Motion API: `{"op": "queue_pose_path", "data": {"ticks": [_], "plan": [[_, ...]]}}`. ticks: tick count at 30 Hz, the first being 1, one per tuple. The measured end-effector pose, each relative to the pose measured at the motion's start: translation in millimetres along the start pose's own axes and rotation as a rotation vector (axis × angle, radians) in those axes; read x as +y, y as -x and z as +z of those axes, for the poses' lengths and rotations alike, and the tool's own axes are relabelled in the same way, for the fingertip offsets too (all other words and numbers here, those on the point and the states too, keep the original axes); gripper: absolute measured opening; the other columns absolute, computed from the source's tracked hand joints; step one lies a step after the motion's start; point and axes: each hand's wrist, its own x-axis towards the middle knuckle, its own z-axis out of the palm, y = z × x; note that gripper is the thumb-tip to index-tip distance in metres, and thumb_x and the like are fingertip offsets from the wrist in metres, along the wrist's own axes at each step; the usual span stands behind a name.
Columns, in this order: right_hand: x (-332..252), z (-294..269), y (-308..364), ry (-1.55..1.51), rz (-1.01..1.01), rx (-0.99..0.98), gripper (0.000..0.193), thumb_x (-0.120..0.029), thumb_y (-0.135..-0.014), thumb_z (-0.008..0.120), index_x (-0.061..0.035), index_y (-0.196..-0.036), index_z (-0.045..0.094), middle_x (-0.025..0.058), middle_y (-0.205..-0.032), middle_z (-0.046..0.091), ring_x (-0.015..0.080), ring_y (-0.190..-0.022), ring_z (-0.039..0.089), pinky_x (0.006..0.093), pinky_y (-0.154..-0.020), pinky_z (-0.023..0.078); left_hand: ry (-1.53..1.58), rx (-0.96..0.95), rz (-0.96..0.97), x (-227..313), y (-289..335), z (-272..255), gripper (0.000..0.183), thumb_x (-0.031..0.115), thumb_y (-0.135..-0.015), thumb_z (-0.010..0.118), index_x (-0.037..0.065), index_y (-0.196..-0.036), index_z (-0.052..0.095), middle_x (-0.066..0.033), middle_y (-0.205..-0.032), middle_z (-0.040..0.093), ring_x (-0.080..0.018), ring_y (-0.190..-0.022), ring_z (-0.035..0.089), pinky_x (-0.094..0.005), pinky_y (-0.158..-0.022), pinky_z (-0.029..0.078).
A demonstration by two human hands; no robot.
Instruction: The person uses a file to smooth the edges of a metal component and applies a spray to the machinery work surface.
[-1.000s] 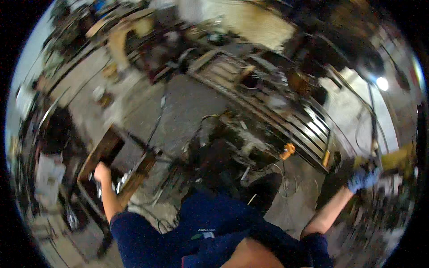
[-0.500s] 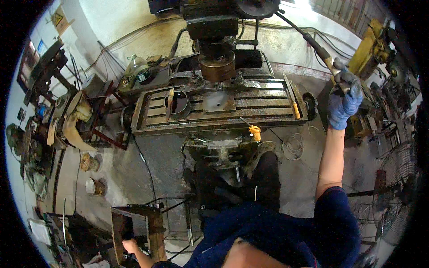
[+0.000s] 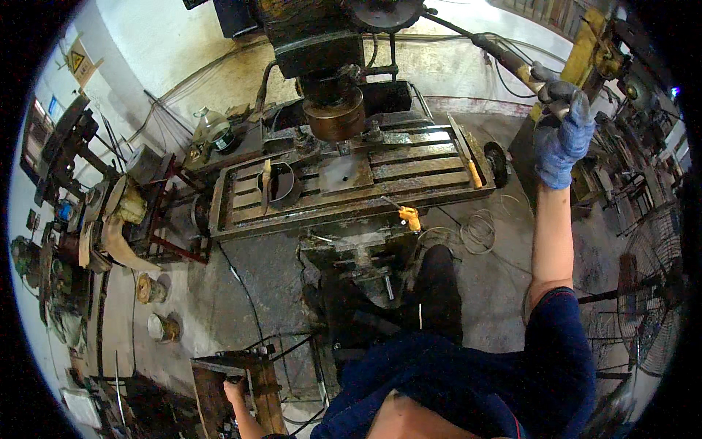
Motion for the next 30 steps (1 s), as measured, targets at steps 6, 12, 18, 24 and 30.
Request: {"op": "queue_pose_path", "data": {"ticks": [6, 12, 18, 24, 30], "plan": [[-12.6, 20.1, -31.7, 0.138, -0.113, -0.115, 0.026, -0.017, -0.089, 0.044, 0.0036, -0.086, 0.06, 0.0144, -0.089, 0.064, 0.0213, -0.084, 0.06, 0.0323, -0.082, 0.044, 0.538, 0.013, -0.064, 3.3, 4.7, -47.2, 0.03, 0.013, -0.073, 0.069, -0.006, -0.091, 0.054, -0.0113, -0.081, 0.059, -0.0175, -0.063, 0.053, -0.033, -0.056, 0.044], [-30.4, 38.4, -104.0, 0.482, -0.652, -0.176, 0.023, -0.018, -0.084, 0.051, 0.0036, -0.083, 0.06, 0.0127, -0.081, 0.062, 0.0164, -0.07, 0.057, 0.0278, -0.067, 0.044, 1.268, 0.074, -0.12, 96.6, 39.7, -149.7, 0.018, 0.019, -0.082, 0.062, 0.003, -0.085, 0.054, -0.002, -0.072, 0.054, -0.011, -0.058, 0.048, -0.0277, -0.052, 0.044], [4.4, 23.9, -60.0, 0.308, -0.301, 0.164, 0.015, -0.012, -0.083, 0.055, -0.0006, -0.09, 0.062, 0.0056, -0.093, 0.063, 0.0151, -0.082, 0.056, 0.0289, -0.076, 0.044, 1.564, -0.001, 0.14, 164.9, 36.6, -190.3, 0.02, 0.026, -0.085, 0.059, 0.006, -0.086, 0.054, 0.0019, -0.069, 0.051, -0.0081, -0.064, 0.047, -0.0244, -0.055, 0.039], [68.2, -27.3, 216.7, 0.263, 1.048, -0.549, 0.032, -0.03, -0.076, 0.067, -0.0005, -0.088, 0.065, 0.0059, -0.081, 0.064, 0.0134, -0.074, 0.058, 0.0296, -0.07, 0.048, 1.627, -0.088, 0.189, 276.0, 44.5, -172.0, 0.019, 0.024, -0.085, 0.059, 0.007, -0.091, 0.055, -0.0002, -0.077, 0.054, -0.0108, -0.068, 0.05, -0.0248, -0.057, 0.04], [146.2, -9.6, 350.0, 0.04, 1.448, -0.459, 0.04, -0.033, -0.069, 0.074, -0.0028, -0.092, 0.063, 0.0011, -0.081, 0.06, 0.0115, -0.073, 0.053, 0.0288, -0.067, 0.043, 1.745, -0.317, 0.353, 317.2, 40.3, -146.4, 0.033, 0.013, -0.084, 0.059, -0.002, -0.111, 0.049, -0.0098, -0.101, 0.055, -0.0188, -0.091, 0.054, -0.038, -0.082, 0.045]]}}
